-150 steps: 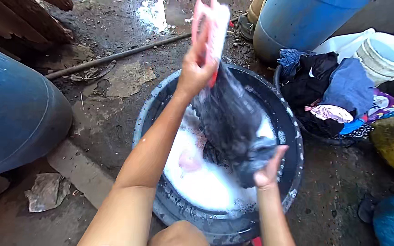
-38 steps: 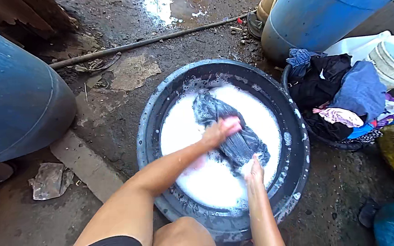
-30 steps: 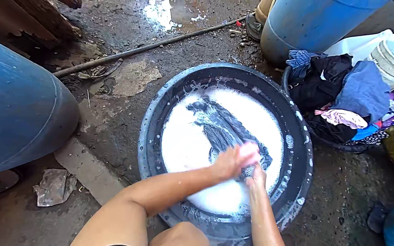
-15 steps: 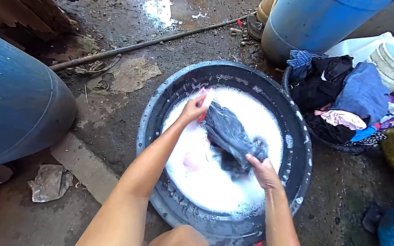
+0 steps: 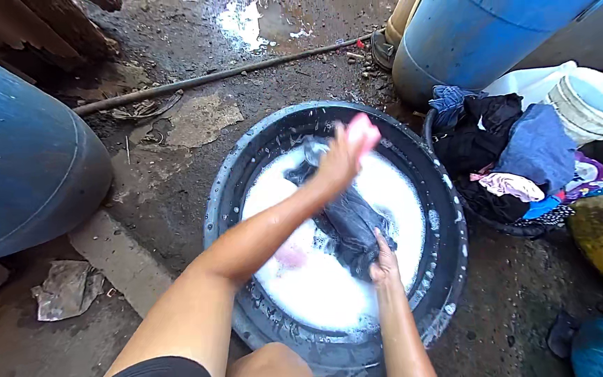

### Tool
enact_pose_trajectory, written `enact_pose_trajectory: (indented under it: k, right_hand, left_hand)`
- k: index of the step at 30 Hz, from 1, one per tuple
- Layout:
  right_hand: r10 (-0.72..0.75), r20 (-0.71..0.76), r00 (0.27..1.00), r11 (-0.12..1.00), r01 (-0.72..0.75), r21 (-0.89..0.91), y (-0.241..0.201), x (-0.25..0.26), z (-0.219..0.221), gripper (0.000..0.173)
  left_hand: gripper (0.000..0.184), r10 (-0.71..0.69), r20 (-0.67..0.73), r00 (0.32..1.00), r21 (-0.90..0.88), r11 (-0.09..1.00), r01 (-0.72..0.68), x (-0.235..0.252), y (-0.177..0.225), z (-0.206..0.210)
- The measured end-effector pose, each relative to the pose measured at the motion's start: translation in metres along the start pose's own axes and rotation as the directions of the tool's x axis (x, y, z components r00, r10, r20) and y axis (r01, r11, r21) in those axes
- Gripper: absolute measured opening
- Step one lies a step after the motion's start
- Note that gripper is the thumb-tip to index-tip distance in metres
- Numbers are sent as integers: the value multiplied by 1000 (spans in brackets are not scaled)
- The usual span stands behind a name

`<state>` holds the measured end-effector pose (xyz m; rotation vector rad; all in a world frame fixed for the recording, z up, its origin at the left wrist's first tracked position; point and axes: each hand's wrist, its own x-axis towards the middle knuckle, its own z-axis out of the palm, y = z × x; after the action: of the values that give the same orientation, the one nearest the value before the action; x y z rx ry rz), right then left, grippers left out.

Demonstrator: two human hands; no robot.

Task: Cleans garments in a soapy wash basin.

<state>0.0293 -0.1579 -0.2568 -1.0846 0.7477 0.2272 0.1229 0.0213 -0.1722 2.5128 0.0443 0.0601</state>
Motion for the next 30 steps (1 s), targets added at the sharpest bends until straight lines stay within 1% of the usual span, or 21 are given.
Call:
enact_pose_trajectory:
  k: [1, 2, 3, 4, 6, 8, 9, 11, 13, 14, 15, 17, 18, 20, 22, 24, 25, 26, 28, 29, 30]
  right_hand:
    - [-22, -110, 994, 999, 25, 33, 6, 3, 3, 37]
    - [-47, -206, 977, 998, 56, 39, 8, 5, 4, 39]
    - [-69, -287, 956, 997, 75, 10, 9, 5, 4, 41]
    - [-71, -338, 939, 997, 62, -38, 9, 1, 2, 42]
    - [-35, -386, 922, 994, -8, -108, 7, -8, 3, 42]
    - [-16, -385, 923, 992, -35, -124, 6, -11, 4, 45]
    - [-19, -377, 926, 993, -26, -114, 9, -10, 4, 47]
    - [-31, -366, 930, 996, -2, -89, 15, -4, 3, 48]
    - [-52, -363, 930, 997, 29, -69, 18, 3, 0, 41]
    - [-46, -363, 931, 998, 26, -61, 17, 2, -5, 40]
    - [-30, -357, 934, 998, 11, -55, 15, -1, -10, 41]
    - [-15, -358, 934, 999, -5, -54, 10, -3, -7, 41]
    - [-17, -363, 931, 998, -8, -65, 9, -4, -6, 41]
    - [-21, -364, 931, 996, -11, -85, 11, -4, -3, 43]
    - [-18, -347, 938, 996, -14, -91, 12, -4, -4, 44]
    - [-57, -332, 942, 994, 22, -106, 10, -2, -5, 38]
    - [-67, -322, 944, 993, 30, -117, 9, -4, -9, 37]
    - [-62, -310, 949, 991, 22, -130, 6, -8, -12, 40]
    - [-54, -270, 961, 990, 17, -139, 1, -11, -10, 43]
    - [-38, -234, 972, 991, 7, -133, 0, -11, -10, 44]
    - [-11, -181, 984, 992, -12, -125, 0, -11, -12, 44]
  left_hand:
    - [71, 119, 93, 989, 19, 992, -121, -31, 0, 40]
    - [70, 156, 263, 952, 5, 987, -163, -56, -1, 63]
    - [69, 142, 406, 903, -1, 988, -155, -66, -8, 72]
    - [67, 90, 476, 875, 27, 993, -117, -63, -23, 72]
    - [61, -60, 395, 917, 164, 987, -6, -27, -66, 58]
    - [60, -190, 294, 937, 249, 961, 117, 2, -83, 44]
    - [62, -196, 276, 941, 242, 962, 129, -1, -75, 45]
    - [67, -72, 313, 947, 152, 988, 25, -40, -38, 64]
    - [66, 2, 505, 863, 53, 998, -33, -82, 2, 73]
    - [65, 1, 552, 834, 36, 999, -25, -90, 5, 72]
    - [63, -30, 543, 839, 54, 999, 1, -84, -8, 67]
    - [59, -153, 377, 914, 158, 982, 100, -44, -55, 56]
    - [57, -217, 294, 931, 211, 965, 158, -25, -72, 49]
    - [60, -254, 225, 941, 259, 946, 194, -20, -75, 49]
    - [65, -132, 320, 938, 166, 983, 82, -57, -42, 66]
    - [68, -43, 501, 865, 61, 998, 14, -91, -3, 72]
    - [66, -43, 539, 841, 55, 998, 15, -95, -2, 69]
    - [63, -82, 532, 843, 87, 995, 42, -87, -15, 64]
    - [58, -209, 396, 894, 185, 972, 145, -45, -56, 46]
    - [56, -246, 341, 908, 198, 962, 186, -23, -73, 36]
    - [56, -251, 333, 909, 173, 964, 203, -5, -87, 26]
